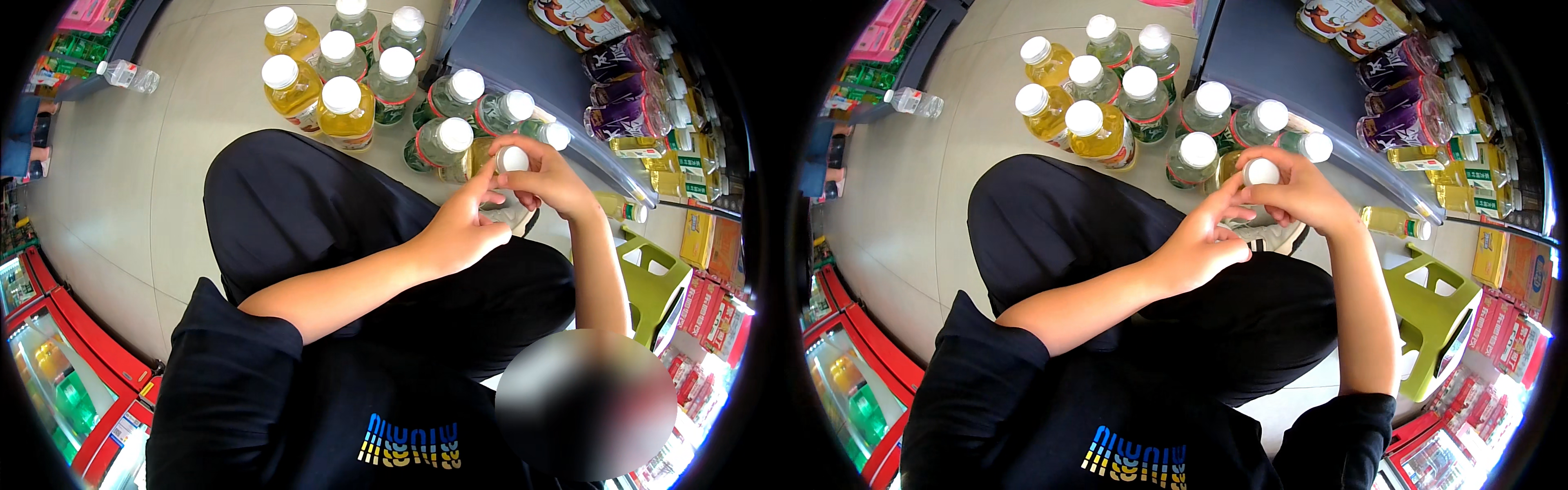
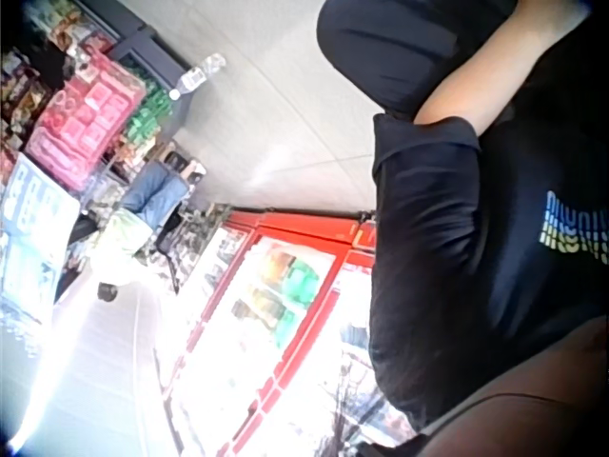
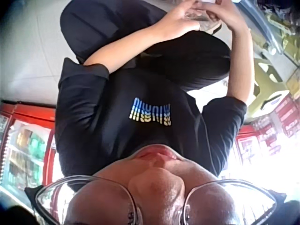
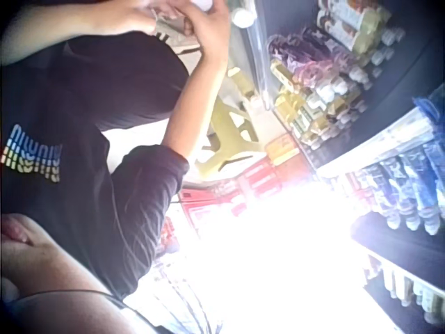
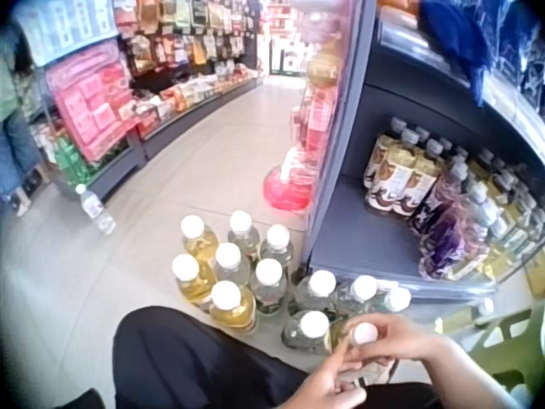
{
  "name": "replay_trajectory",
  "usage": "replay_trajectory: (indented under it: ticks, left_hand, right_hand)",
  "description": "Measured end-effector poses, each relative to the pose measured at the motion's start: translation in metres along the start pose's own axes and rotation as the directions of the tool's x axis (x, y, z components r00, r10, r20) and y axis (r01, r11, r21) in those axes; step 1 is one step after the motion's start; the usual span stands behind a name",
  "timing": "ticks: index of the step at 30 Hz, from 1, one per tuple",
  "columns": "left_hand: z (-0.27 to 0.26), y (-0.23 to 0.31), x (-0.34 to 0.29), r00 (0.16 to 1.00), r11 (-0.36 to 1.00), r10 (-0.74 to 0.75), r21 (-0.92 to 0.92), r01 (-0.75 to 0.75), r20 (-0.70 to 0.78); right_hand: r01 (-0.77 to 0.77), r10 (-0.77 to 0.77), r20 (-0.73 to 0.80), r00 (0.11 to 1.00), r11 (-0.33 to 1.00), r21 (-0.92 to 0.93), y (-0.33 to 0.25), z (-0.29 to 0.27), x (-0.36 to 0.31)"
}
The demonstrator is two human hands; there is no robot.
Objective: The person takes various bottled drinks from the floor and places them onto a store shelf, arranging them in rows.
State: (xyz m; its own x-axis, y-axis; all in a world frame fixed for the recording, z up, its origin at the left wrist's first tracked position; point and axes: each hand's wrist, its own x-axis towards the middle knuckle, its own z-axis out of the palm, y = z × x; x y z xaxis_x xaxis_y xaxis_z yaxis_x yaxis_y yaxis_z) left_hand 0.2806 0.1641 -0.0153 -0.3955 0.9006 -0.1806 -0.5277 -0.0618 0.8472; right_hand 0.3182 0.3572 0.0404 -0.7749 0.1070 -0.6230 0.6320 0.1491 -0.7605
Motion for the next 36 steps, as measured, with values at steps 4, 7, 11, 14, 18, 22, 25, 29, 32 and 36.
replay_trajectory:
  ticks: [4, 7, 11, 14, 18, 22, 25, 29, 32, 36]
  left_hand:
    - [0.000, -0.006, 0.003, 1.000, 0.994, -0.013, -0.107, 0.015, 0.015]
    - [-0.001, -0.011, 0.006, 0.998, 0.995, 0.049, -0.086, -0.045, 0.040]
    - [-0.006, -0.018, 0.007, 0.997, 0.994, 0.066, 0.084, -0.068, 0.035]
    - [-0.008, -0.018, 0.005, 0.996, 0.991, 0.086, 0.103, -0.084, -0.014]
    - [-0.013, -0.005, 0.001, 0.990, 0.983, 0.108, 0.159, -0.093, -0.087]
    - [-0.013, 0.028, 0.001, 0.995, 0.991, 0.096, 0.096, -0.092, -0.028]
    - [-0.008, 0.058, 0.012, 0.977, 0.970, 0.212, 0.121, -0.212, 0.013]
    - [-0.002, 0.103, 0.043, 0.931, 0.907, 0.355, 0.210, -0.366, 0.089]
    - [0.000, 0.135, 0.086, 0.897, 0.825, 0.395, 0.352, -0.442, 0.200]
    - [0.009, 0.165, 0.167, 0.814, 0.640, 0.524, 0.515, -0.570, 0.251]
  right_hand:
    - [0.036, -0.036, -0.018, 0.999, 0.999, 0.003, 0.001, -0.002, 0.003]
    - [0.004, -0.002, -0.045, 0.999, 0.999, 0.040, 0.002, -0.003, 0.002]
    - [0.042, -0.037, -0.054, 0.998, 0.995, 0.094, 0.006, 0.000, -0.003]
    - [0.066, -0.061, -0.076, 0.995, 0.995, 0.077, 0.008, 0.003, -0.009]
    - [0.059, -0.047, -0.171, 0.984, 0.996, 0.067, 0.005, -0.005, -0.017]
    - [0.187, -0.111, -0.352, 0.929, 0.964, 0.188, -0.007, -0.024, -0.026]
    - [0.259, -0.130, -0.446, 0.885, 0.935, 0.241, -0.016, -0.041, -0.035]
    - [0.376, -0.187, -0.605, 0.774, 0.904, 0.202, -0.034, -0.069, -0.035]
    - [0.450, -0.222, -0.682, 0.697, 0.876, 0.175, -0.053, -0.095, -0.027]
    - [0.507, -0.319, -0.738, 0.594, 0.861, 0.035, -0.077, -0.137, -0.003]
